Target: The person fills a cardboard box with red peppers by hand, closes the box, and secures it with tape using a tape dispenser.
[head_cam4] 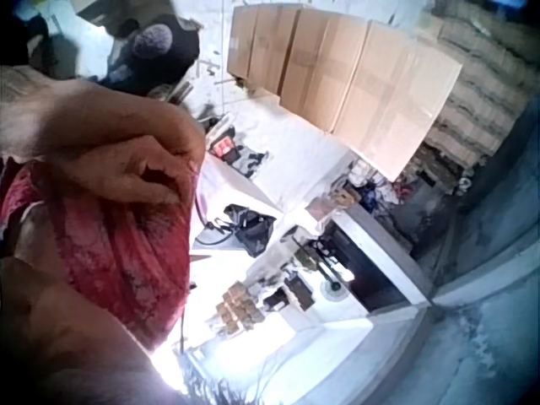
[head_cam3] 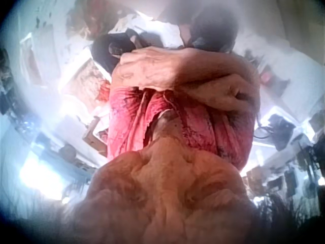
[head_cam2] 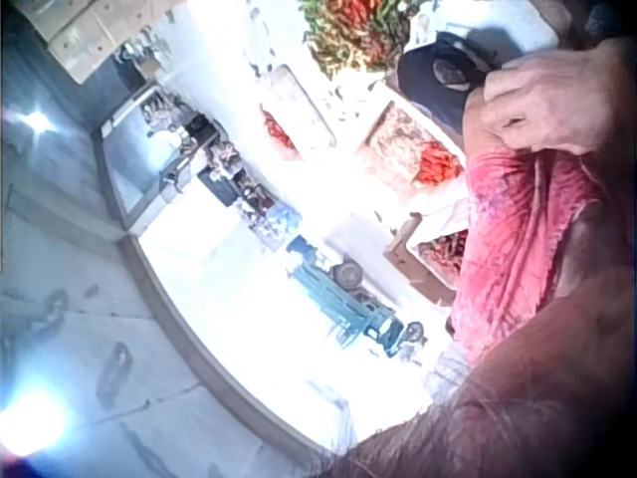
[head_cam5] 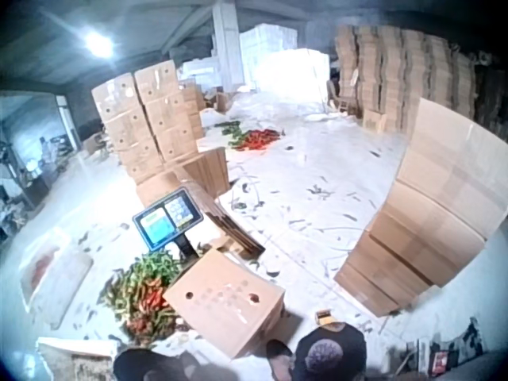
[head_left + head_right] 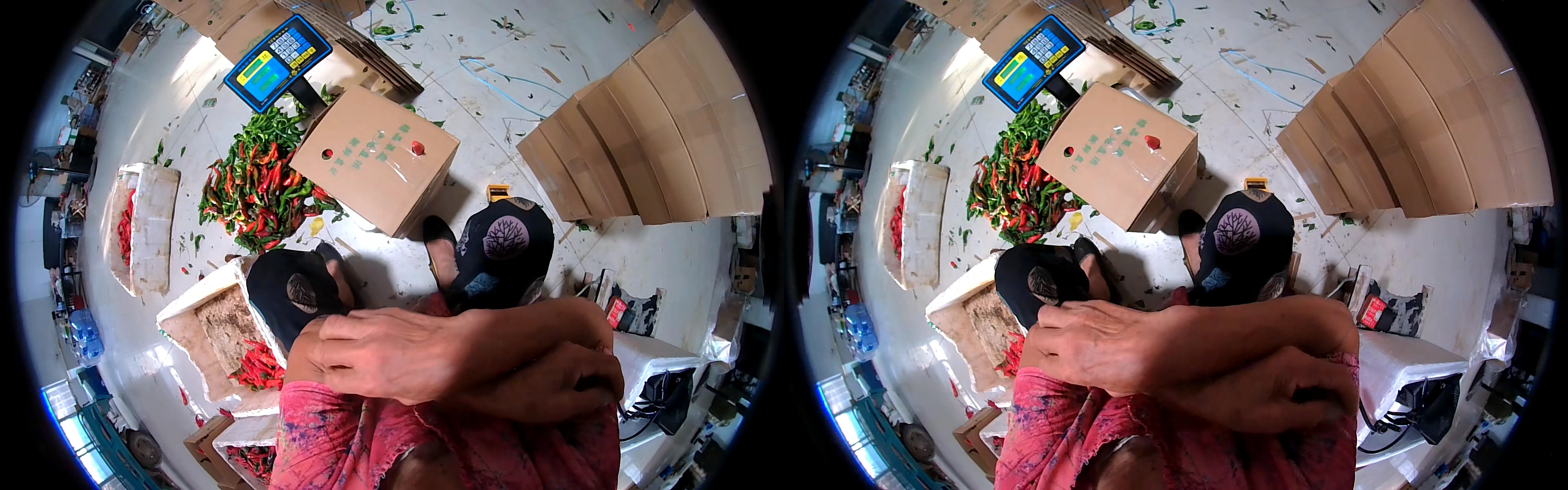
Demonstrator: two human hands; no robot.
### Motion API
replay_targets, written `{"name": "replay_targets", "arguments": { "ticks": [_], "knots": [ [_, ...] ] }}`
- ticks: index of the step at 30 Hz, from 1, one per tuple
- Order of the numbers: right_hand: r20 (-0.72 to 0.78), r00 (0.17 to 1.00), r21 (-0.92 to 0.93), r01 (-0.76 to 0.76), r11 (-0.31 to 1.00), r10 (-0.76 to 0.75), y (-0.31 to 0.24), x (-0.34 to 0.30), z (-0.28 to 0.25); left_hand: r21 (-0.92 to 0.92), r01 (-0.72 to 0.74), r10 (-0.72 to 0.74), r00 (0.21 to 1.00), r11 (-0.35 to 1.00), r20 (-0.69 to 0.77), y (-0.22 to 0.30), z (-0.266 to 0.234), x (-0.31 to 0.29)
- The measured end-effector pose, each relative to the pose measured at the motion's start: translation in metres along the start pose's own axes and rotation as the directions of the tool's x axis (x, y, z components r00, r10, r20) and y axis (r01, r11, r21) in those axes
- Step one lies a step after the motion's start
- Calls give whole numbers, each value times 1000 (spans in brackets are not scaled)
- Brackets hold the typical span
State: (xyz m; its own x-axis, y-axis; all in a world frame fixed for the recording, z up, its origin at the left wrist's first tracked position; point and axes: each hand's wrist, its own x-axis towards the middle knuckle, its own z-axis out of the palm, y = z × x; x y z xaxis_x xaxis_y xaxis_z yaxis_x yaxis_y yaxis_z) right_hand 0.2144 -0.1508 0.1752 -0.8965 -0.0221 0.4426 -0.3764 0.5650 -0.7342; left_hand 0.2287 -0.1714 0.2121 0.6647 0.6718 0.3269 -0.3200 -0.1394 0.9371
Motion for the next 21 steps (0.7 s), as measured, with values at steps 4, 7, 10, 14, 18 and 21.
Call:
{"name": "replay_targets", "arguments": {
  "ticks": [4, 7, 10, 14, 18, 21],
  "knots": [
    [75, 992, -22, -103, 994, 105, -7, -4, -5, -69, 108, -105, 993, 992, 47, -7, 4, -3],
    [34, 998, -60, -46, 997, 48, -6, -9, -5, 58, -171, 170, 985, 984, 25, -6, -13, 8],
    [-10, 994, -46, 107, 993, -108, 1, 2, 6, -143, 71, -56, 993, 987, 107, -18, 3, -1],
    [166, 983, -129, -58, 990, 80, -9, -3, -2, -150, 65, -61, 998, 987, 33, -8, 1, 0],
    [80, 995, -104, 73, 992, -65, -4, -5, -2, -275, 156, -146, 988, 949, 59, -9, 11, -2],
    [23, 998, -160, 55, 986, -52, -4, -5, 9, -275, 87, -96, 995, 957, -19, -17, 16, -6]
  ]
}}
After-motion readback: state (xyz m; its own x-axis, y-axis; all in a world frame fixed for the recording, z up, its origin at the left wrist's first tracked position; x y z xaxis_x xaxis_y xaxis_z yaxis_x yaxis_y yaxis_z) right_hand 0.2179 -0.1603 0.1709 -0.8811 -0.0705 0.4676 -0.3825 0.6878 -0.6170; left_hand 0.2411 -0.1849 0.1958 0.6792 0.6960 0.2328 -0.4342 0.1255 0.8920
